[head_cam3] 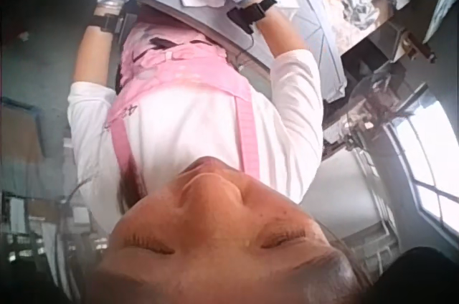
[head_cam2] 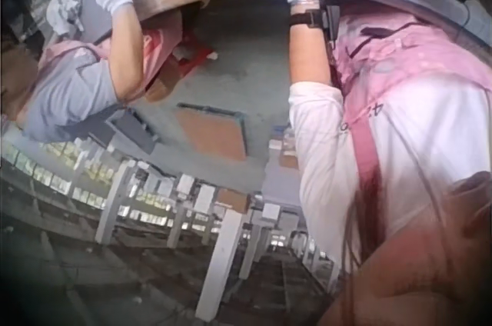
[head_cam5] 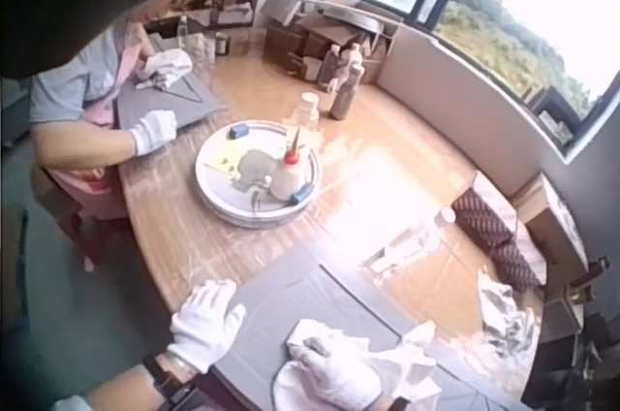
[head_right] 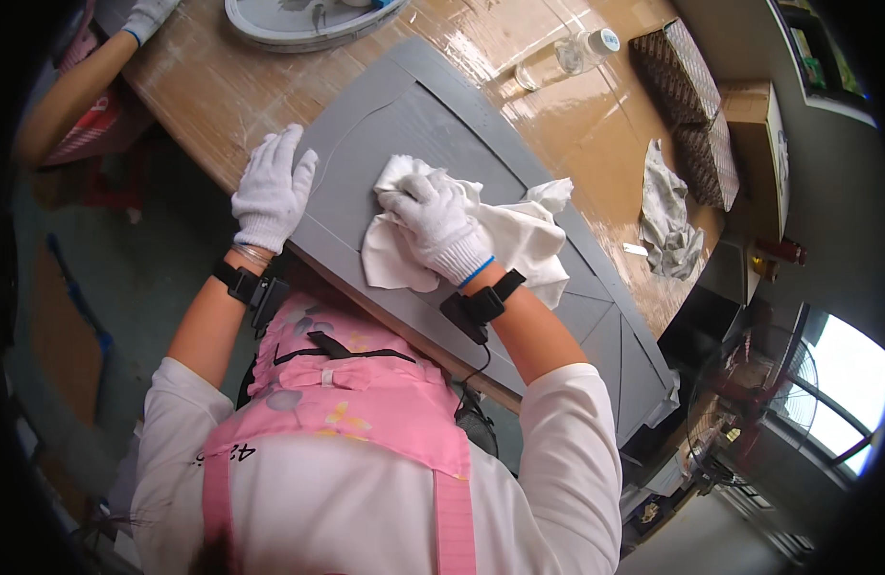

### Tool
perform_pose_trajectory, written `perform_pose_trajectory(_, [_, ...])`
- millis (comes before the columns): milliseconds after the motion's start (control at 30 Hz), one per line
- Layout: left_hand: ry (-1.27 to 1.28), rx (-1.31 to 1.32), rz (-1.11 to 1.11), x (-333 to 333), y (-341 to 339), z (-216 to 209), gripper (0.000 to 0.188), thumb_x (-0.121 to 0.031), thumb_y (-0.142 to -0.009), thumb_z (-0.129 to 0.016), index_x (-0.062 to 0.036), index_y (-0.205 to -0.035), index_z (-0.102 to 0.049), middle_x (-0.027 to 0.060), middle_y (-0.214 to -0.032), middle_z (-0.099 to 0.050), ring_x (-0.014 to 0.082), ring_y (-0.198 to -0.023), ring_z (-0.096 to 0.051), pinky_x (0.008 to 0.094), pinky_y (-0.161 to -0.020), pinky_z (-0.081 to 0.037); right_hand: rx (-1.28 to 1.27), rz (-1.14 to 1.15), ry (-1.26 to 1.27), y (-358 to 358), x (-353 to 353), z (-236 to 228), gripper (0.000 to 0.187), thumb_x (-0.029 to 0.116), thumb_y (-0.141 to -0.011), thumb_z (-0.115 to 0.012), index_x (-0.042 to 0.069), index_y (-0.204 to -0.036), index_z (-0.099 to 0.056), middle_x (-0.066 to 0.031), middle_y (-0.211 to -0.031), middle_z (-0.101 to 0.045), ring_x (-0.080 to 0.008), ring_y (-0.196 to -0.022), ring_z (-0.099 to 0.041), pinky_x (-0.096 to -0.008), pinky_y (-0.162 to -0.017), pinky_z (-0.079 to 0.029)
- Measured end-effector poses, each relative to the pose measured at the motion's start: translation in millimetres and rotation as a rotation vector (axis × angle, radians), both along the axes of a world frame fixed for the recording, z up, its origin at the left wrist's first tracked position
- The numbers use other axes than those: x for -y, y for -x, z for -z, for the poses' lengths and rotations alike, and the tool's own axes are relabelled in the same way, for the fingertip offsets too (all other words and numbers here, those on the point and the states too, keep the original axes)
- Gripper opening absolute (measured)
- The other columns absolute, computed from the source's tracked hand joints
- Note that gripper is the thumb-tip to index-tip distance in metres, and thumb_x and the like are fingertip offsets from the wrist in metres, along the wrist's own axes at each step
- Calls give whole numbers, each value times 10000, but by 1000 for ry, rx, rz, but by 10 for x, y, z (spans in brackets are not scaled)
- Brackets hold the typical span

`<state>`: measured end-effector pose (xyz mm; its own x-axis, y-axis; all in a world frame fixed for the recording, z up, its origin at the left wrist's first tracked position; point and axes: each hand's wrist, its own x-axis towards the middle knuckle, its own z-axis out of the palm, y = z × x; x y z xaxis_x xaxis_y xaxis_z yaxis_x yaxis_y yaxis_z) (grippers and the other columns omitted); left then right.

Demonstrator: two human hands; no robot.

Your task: Wiping and finishing a furniture panel with a cloth and a sanding block.

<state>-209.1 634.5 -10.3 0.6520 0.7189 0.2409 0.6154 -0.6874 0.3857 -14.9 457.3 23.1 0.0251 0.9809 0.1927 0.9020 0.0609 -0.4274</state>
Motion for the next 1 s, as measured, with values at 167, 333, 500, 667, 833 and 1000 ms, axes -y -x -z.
perform_pose_trajectory(167, [13, -23, 12, -5, 1, 15, 467, -302, -970, -579, -36, -1349, -520, 199, -1286, -606, 403, -1218, -538, 480, -1036, -433, -50, -30, 15, 30, -194, 43, 188, 172, -820, -658, 159, -1002, -699, -110, -1003, -599, -351, -943, -574, -467, -826, -470])
perform_pose_trajectory(333, [39, -37, -10, 15, 22, -25, 482, -338, -967, -574, -40, -1341, -514, 196, -1293, -596, 408, -1229, -527, 489, -1042, -428, 85, 486, -165, -803, 1103, 45, 371, 12, -756, -708, 69, -1110, -614, -120, -971, -645, -327, -896, -640, -413, -778, -534])
perform_pose_trajectory(500, [40, -54, 0, 21, -5, -69, 481, -328, -966, -574, -35, -1342, -511, 203, -1277, -599, 416, -1217, -531, 491, -1036, -429, 87, 316, -213, -622, -9, -7, 245, 53, -752, -666, 66, -996, -640, -136, -1021, -624, -345, -980, -609, -439, -830, -501])
perform_pose_trajectory(667, [39, -57, 14, 31, -17, -38, 484, -317, -968, -574, -37, -1357, -503, 203, -1291, -593, 411, -1224, -527, 486, -1038, -428, 172, 290, -167, -582, -604, 76, 227, 148, -823, -642, 90, -1043, -652, -127, -1015, -607, -358, -952, -597, -461, -846, -485])
perform_pose_trajectory(833, [61, -72, -7, 24, 31, -46, 481, -302, -973, -569, -35, -1367, -504, 204, -1313, -586, 406, -1244, -519, 483, -1047, -421, 182, 357, 15, -890, 707, 76, 323, 82, -738, -706, 99, -1058, -661, -122, -985, -623, -331, -910, -612, -453, -797, -503])
perform_pose_trajectory(1000, [46, -82, 11, 24, -4, -92, 490, -299, -974, -557, -17, -1370, -498, 215, -1296, -589, 413, -1222, -530, 494, -1046, -417, 111, 601, -199, -805, -30, 137, 268, 51, -784, -670, 61, -1050, -636, -169, -1009, -640, -374, -960, -620, -451, -831, -511])
